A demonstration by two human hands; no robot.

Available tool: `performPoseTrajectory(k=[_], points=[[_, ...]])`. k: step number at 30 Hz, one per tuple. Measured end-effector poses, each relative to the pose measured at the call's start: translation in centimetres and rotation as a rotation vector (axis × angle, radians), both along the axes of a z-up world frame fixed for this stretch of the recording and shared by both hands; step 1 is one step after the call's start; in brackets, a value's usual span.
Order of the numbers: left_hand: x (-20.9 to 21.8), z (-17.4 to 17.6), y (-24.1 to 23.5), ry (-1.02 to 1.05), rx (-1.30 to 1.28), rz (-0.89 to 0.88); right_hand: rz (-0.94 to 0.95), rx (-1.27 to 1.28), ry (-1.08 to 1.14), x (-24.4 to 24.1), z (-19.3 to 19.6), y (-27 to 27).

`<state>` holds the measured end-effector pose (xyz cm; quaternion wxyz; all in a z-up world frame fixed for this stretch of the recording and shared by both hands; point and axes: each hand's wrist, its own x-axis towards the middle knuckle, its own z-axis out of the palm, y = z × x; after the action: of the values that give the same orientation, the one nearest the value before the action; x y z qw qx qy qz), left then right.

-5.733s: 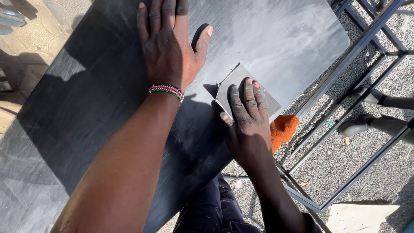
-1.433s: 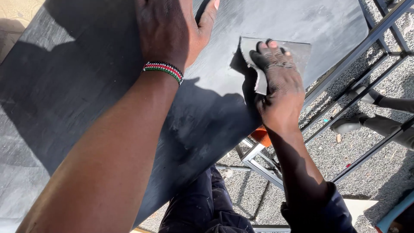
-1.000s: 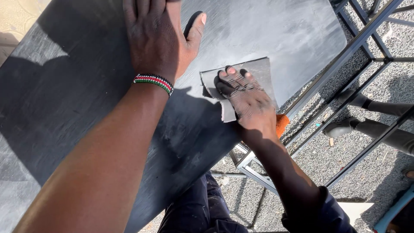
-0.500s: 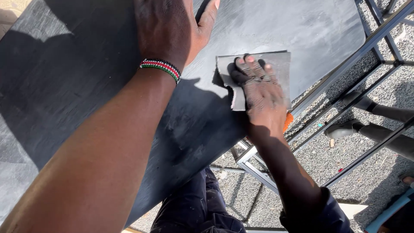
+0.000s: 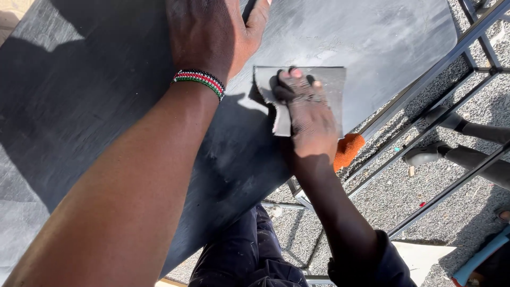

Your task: The person uses a sanding block to smooth the surface of a large, dark metal sheet. They hold the sheet steady with one hand while moving the sanding block back and forth across the surface with the other hand.

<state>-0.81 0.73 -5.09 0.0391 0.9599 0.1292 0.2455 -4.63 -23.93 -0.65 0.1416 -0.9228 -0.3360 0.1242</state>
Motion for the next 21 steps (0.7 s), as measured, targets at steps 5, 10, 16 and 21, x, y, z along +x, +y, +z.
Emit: performPoseTrajectory(k=[5,10,16,21], points=[[0.5,-0.2,-0.2,0.002,-0.037,0.026,-0.169,0.06,0.104,0.8,-3.4,-2.5],[0.3,-0.4,-0.2,0.033,-0.044,0.039,-0.25,0.302,-0.074,1.8,2.5,-1.1],[0.2,0.0,0.0,-0.015,0.015,0.019,-0.046,0.059,0.009,0.6,1.1,-1.7],[0.6,0.2,0.1,0.008,-0.022,-0.001,0.152,0.149,0.048,-1.0,1.4,-1.9]])
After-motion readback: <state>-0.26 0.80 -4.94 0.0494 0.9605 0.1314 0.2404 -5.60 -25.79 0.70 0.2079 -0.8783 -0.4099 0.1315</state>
